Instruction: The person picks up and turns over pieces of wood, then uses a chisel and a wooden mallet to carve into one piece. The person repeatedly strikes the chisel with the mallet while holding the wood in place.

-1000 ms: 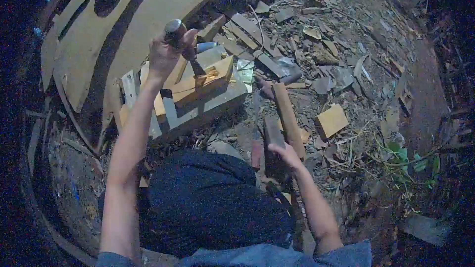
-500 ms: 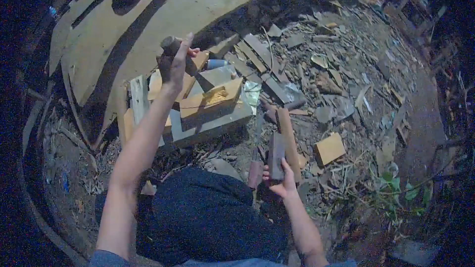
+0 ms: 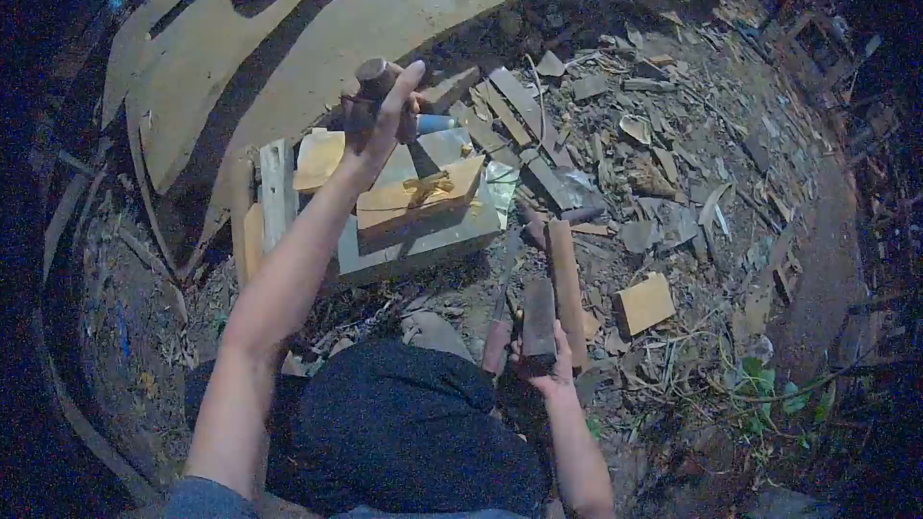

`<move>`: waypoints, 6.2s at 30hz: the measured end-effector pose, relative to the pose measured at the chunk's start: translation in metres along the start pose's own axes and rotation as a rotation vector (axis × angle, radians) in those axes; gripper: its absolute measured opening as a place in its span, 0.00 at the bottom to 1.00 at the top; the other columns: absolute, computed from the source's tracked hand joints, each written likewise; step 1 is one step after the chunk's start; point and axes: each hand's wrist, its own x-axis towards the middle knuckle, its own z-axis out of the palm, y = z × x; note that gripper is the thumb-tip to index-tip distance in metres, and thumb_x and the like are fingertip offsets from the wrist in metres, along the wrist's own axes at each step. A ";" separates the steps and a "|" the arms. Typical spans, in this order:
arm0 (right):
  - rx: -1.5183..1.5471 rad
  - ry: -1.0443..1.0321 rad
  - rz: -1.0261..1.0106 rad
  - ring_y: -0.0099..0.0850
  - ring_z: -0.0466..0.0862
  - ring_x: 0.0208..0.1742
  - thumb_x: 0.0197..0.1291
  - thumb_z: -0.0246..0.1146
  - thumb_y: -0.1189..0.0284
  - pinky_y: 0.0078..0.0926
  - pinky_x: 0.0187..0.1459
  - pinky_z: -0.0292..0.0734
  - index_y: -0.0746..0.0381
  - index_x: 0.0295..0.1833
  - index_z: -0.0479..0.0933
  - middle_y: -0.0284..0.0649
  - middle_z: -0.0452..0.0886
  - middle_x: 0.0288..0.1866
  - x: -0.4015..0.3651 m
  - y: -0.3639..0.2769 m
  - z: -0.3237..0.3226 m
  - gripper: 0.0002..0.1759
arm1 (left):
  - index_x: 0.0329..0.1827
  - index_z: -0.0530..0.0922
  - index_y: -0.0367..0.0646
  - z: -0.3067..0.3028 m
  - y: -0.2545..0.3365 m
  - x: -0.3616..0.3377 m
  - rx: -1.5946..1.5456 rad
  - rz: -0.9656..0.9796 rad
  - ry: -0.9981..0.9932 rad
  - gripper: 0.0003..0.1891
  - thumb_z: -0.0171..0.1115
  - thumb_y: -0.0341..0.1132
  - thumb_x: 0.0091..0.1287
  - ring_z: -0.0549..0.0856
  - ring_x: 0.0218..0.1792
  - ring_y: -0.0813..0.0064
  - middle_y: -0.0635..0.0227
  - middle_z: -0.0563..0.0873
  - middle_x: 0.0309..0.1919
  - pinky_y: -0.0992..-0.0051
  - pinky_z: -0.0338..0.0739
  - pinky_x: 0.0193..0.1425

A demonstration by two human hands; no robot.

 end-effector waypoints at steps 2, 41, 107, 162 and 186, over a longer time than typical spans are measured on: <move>-0.072 0.038 -0.062 0.39 0.80 0.41 0.56 0.65 0.47 0.37 0.39 0.75 0.61 0.55 0.75 0.44 0.81 0.44 0.004 0.003 -0.003 0.32 | 0.28 0.77 0.46 0.002 -0.005 0.002 0.030 0.021 0.007 0.14 0.67 0.46 0.63 0.80 0.23 0.84 0.74 0.80 0.19 0.78 0.75 0.31; -0.066 0.081 0.040 0.29 0.79 0.32 0.63 0.61 0.53 0.27 0.33 0.76 0.64 0.47 0.72 0.38 0.78 0.35 0.023 0.003 0.003 0.23 | 0.24 0.68 0.53 -0.160 -0.160 0.021 -0.601 -0.801 0.718 0.22 0.60 0.58 0.66 0.78 0.23 0.74 0.75 0.74 0.18 0.66 0.81 0.34; -0.882 0.141 -0.298 0.31 0.81 0.40 0.61 0.65 0.59 0.30 0.42 0.77 0.61 0.60 0.68 0.40 0.79 0.42 0.046 -0.031 0.039 0.27 | 0.25 0.77 0.39 0.044 -0.047 0.039 0.364 0.249 0.232 0.13 0.64 0.39 0.60 0.81 0.21 0.74 0.64 0.82 0.19 0.69 0.73 0.29; -1.717 -0.202 -1.198 0.43 0.79 0.60 0.54 0.64 0.45 0.36 0.59 0.72 0.62 0.71 0.63 0.54 0.77 0.61 0.116 -0.096 0.317 0.46 | 0.27 0.77 0.41 0.019 -0.102 0.057 0.095 0.100 0.224 0.10 0.61 0.37 0.61 0.80 0.24 0.71 0.66 0.81 0.22 0.68 0.73 0.30; -2.065 0.213 -0.799 0.52 0.85 0.42 0.59 0.56 0.42 0.49 0.43 0.79 0.41 0.78 0.48 0.55 0.84 0.42 0.178 -0.038 0.193 0.44 | 0.21 0.68 0.47 -0.009 -0.017 0.020 -0.232 0.037 0.553 0.17 0.64 0.36 0.66 0.71 0.12 0.85 0.75 0.74 0.14 0.81 0.63 0.14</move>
